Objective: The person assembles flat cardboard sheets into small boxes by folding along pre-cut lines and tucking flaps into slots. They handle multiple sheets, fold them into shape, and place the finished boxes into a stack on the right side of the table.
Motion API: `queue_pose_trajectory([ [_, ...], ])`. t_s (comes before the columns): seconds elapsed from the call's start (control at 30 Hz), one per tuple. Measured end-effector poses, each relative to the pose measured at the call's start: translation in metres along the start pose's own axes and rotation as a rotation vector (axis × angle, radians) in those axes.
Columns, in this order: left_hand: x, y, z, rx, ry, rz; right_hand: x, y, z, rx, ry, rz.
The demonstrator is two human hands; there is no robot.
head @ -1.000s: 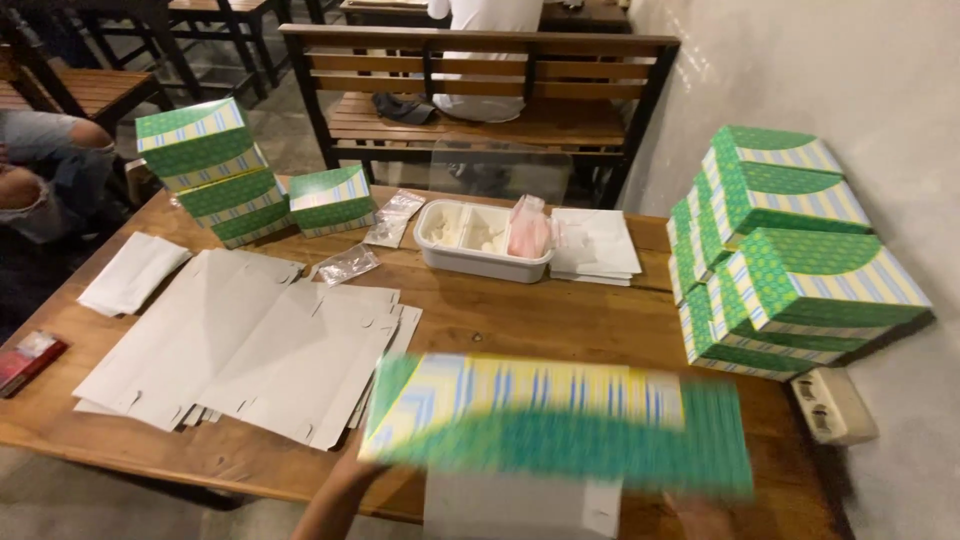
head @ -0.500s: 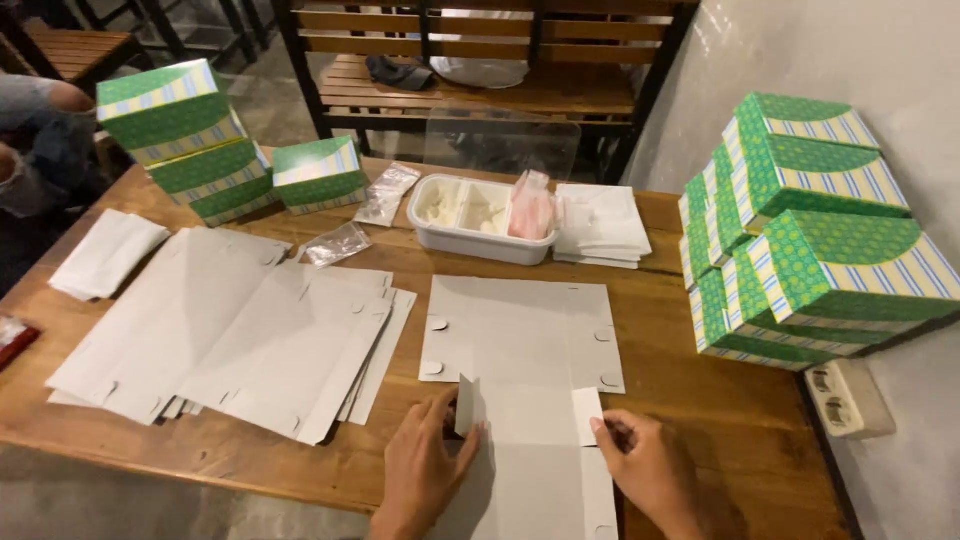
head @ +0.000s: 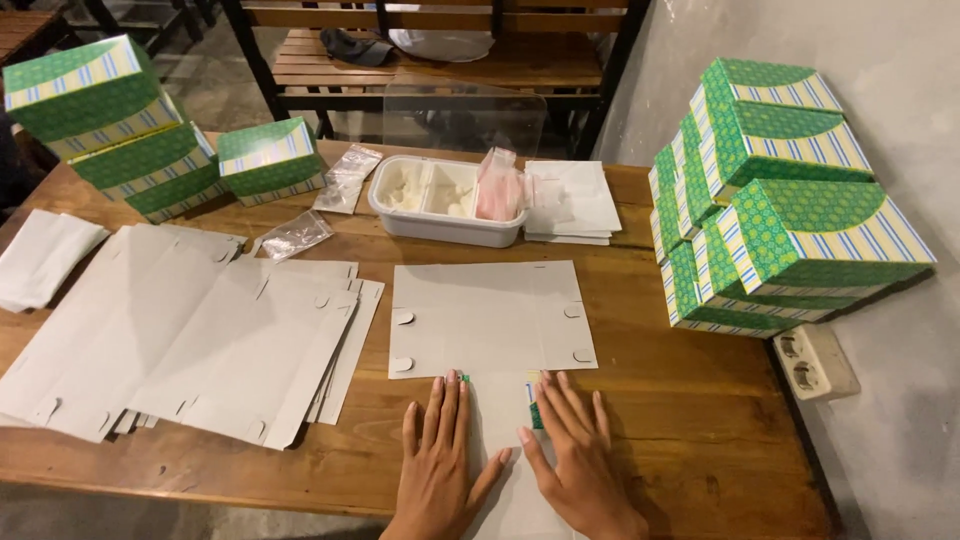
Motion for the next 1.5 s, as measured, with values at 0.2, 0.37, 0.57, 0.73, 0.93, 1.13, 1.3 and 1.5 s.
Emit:
queue_pose_trajectory([
  [0.2,-0.001,-0.002,-0.003,0.001,0.052,0.034,-0.003,0.005,0.009,-0.124,0.160,0.048],
  [0.37,-0.002,-0.011,-0.019,-0.007,0.104,0.105,-0.008,0.003,0.015,-0.112,0.162,0.060],
  [0.57,-0.009,-0.024,-0.047,0.085,0.141,0.139,-0.021,0.002,0.020,-0.065,0.038,0.065],
  [0.73,-0.007,-0.022,-0.051,0.088,0.165,0.075,-0.018,0.009,0.015,-0.017,0.000,0.062],
  [0.93,-0.009,-0.023,-0.050,0.089,0.233,0.090,-0.020,0.031,0.015,0.025,0.064,0.036],
  [1.13,-0.010,-0.023,-0.051,0.093,0.194,0.047,-0.021,0.018,0.011,0.077,0.029,0.117],
  [1.3,-0.009,-0.024,-0.052,0.082,0.126,0.038,-0.022,-0.003,0.010,0.055,0.080,0.140],
  [1.5,-0.013,-0.024,-0.051,0.087,0.176,0.025,-0.019,-0.024,0.004,0.097,0.080,0.164],
])
Point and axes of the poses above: each hand's wrist, its own y-axis away from the middle knuckle, its own x-axis out of the palm, z = x × y, the point moved 4 cm from there along -y, towards the middle knuckle, and after that the axes turned 2 degrees about x, right-handed, at the moved point
